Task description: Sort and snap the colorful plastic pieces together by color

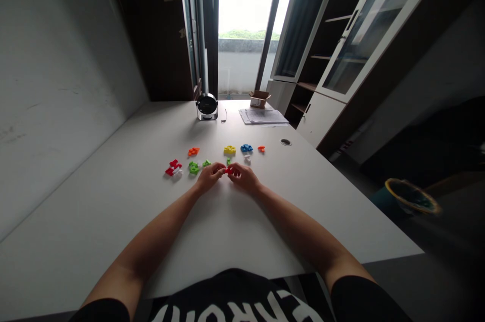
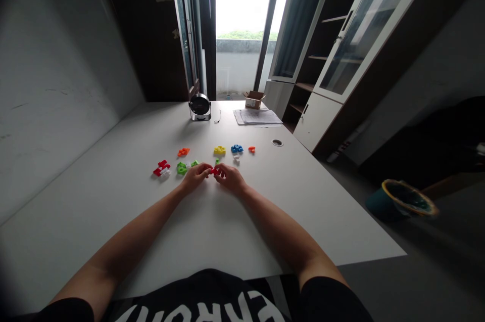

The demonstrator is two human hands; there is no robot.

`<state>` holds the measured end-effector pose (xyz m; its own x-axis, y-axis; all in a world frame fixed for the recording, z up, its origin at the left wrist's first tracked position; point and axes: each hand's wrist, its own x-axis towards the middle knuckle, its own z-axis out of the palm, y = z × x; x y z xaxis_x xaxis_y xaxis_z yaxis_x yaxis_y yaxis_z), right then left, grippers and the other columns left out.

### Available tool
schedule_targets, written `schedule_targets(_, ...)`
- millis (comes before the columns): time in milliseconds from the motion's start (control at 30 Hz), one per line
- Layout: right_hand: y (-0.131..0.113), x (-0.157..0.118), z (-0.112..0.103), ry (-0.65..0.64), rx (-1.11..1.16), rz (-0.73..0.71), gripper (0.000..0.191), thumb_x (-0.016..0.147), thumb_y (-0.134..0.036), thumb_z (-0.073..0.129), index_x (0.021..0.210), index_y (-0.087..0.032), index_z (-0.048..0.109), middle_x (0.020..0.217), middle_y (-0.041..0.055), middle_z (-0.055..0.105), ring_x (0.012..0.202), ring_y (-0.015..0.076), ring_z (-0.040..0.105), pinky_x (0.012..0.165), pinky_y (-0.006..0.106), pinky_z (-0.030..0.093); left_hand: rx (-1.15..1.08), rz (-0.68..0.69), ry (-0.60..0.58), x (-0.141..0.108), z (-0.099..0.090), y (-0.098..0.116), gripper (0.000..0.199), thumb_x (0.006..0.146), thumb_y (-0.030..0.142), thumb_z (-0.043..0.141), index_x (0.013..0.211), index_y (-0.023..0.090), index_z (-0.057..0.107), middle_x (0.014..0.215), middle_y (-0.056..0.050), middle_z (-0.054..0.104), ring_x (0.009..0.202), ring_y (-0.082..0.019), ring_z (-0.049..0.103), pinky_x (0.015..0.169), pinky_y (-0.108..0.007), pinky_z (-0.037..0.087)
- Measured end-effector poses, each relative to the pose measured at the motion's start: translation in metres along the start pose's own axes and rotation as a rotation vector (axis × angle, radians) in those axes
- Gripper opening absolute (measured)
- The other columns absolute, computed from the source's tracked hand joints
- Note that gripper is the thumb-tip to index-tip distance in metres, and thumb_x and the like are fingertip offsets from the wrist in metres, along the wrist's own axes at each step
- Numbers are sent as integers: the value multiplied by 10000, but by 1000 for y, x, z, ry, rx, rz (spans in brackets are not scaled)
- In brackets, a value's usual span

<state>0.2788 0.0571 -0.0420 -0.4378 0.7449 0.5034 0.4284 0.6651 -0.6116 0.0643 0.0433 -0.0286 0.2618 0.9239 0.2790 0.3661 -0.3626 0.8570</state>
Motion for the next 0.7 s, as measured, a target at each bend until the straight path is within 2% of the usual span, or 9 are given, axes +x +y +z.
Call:
schedule_targets(400,-1,0,0,-2,9,63,241,891,-293,679,1123,-229,677,827,16,731,649,131,628,614,245,488,-14,7,13,-2,-1,0,295,889,454,660,1010,187,691,725,-6,666,590,-129,554,534,-227,401)
schedule_targets(567,-2,2,-1,1,21,104,237,897,-353,679,1093,-220,696,809,16,727,636,130,618,606,242,476,-28,31,20,-3,-1,2,300,865,448,696,1032,199,682,877,-33,713,674,-140,619,580,-234,463)
schedule_targets(700,-2,4,-3,-13,-1,129,202,904,-396,669,964,-214,729,783,15,723,623,132,599,586,244,444,0,59,17,-3,0,4,259,858,398,709,1034,211,679,964,-40,722,745,-148,655,635,-243,502)
